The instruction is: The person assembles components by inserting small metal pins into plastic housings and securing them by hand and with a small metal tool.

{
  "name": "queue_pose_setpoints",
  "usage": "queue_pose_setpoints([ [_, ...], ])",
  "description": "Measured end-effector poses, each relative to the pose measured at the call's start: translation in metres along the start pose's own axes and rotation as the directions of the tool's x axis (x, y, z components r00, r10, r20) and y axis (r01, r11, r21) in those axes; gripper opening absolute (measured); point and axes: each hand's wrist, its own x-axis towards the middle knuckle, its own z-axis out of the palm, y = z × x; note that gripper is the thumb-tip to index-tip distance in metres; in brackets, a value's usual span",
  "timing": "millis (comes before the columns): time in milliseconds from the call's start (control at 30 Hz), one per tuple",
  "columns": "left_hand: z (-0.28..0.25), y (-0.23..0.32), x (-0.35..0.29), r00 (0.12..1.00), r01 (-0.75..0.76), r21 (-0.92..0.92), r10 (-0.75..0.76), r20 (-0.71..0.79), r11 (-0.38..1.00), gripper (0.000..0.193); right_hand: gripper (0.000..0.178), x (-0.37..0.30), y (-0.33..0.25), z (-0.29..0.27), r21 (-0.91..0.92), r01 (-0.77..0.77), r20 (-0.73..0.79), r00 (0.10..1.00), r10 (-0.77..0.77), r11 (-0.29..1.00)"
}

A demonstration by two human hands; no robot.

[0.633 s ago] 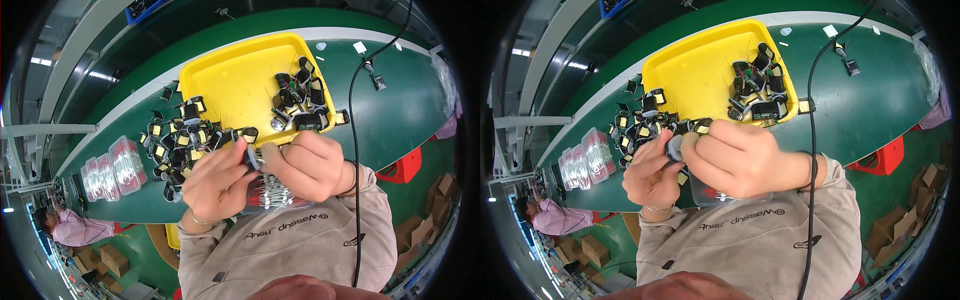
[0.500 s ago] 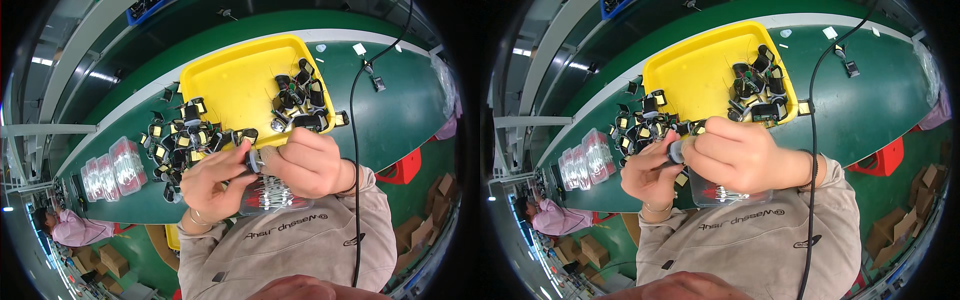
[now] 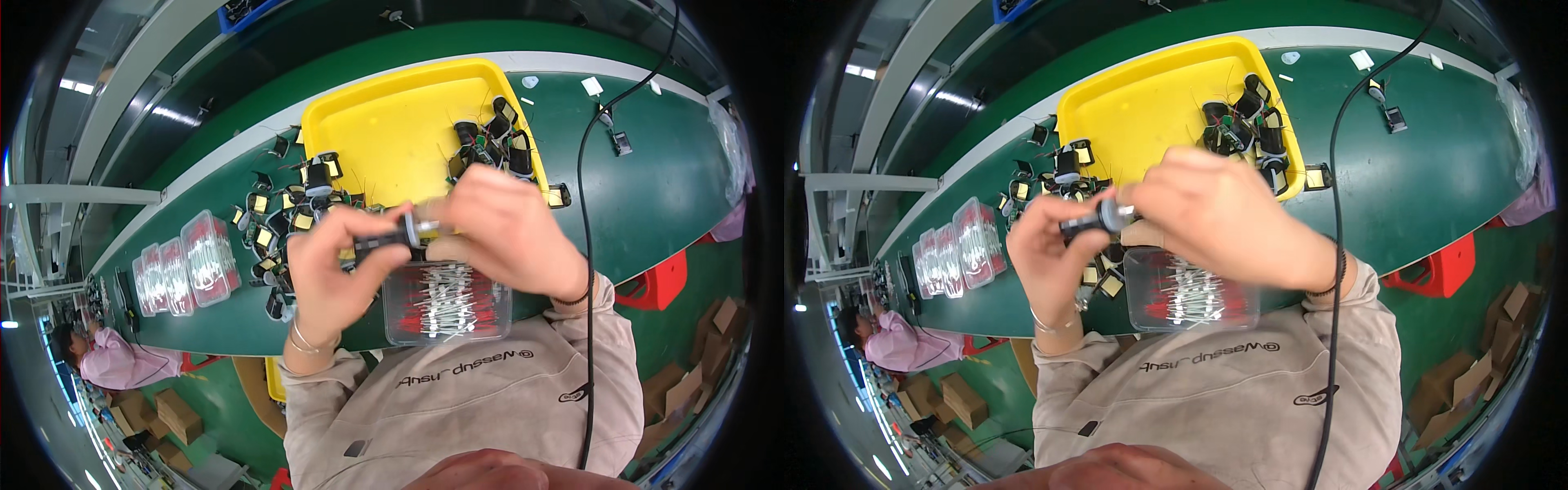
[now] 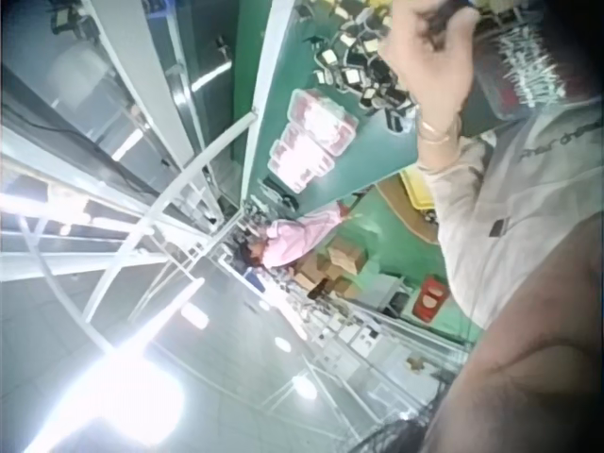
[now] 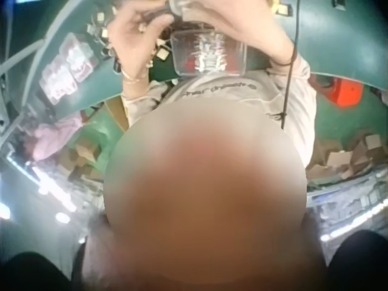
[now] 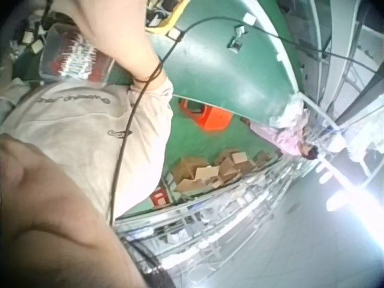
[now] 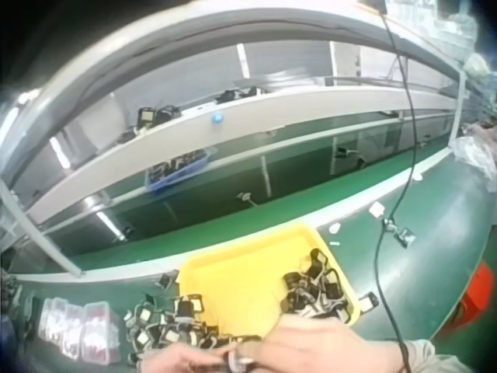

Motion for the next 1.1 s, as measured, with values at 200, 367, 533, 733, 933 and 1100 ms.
queue_pose_setpoints([
  [200, 0.008, 0.001, 0.026, 0.983, 0.173, -0.264, -0.152, 0.099, 0.949, 0.021, 0.016, -0.006, 0.024, -0.003, 0.005, -0.096, -0.124, 0.988, 0.096, 0.995],
  [367, 0.007, -0.047, 0.092, 0.973, 0.229, -0.095, -0.227, 0.038, 0.969, 0.019, 0.039, -0.016, 0.044, -0.031, 0.185, -0.361, -0.226, 0.889, 0.397, 0.914],
  [533, -0.016, -0.125, 0.168, 0.956, -0.018, 0.58, 0.183, -0.228, 0.814, 0.038, 0.048, -0.057, 0.049, -0.061, 0.252, -0.336, -0.363, 0.837, 0.41, 0.908],
  [733, 0.051, -0.099, 0.128, 0.728, -0.598, 0.438, 0.226, 0.647, 0.671, 0.018, 0.04, -0.098, 0.037, -0.059, 0.228, -0.444, -0.337, 0.799, 0.498, 0.867],
  [933, 0.065, -0.113, 0.103, 0.552, -0.809, 0.464, 0.192, 0.812, 0.361, 0.024, 0.031, -0.094, 0.011, -0.043, 0.235, -0.433, -0.057, 0.888, 0.457, 0.87],
  [1100, 0.042, -0.082, 0.098, 0.8, -0.477, 0.674, -0.038, 0.598, 0.564, 0.033, 0.027, -0.089, -0.002, -0.003, 0.154, -0.395, 0.22, 0.907, 0.358, 0.906],
])
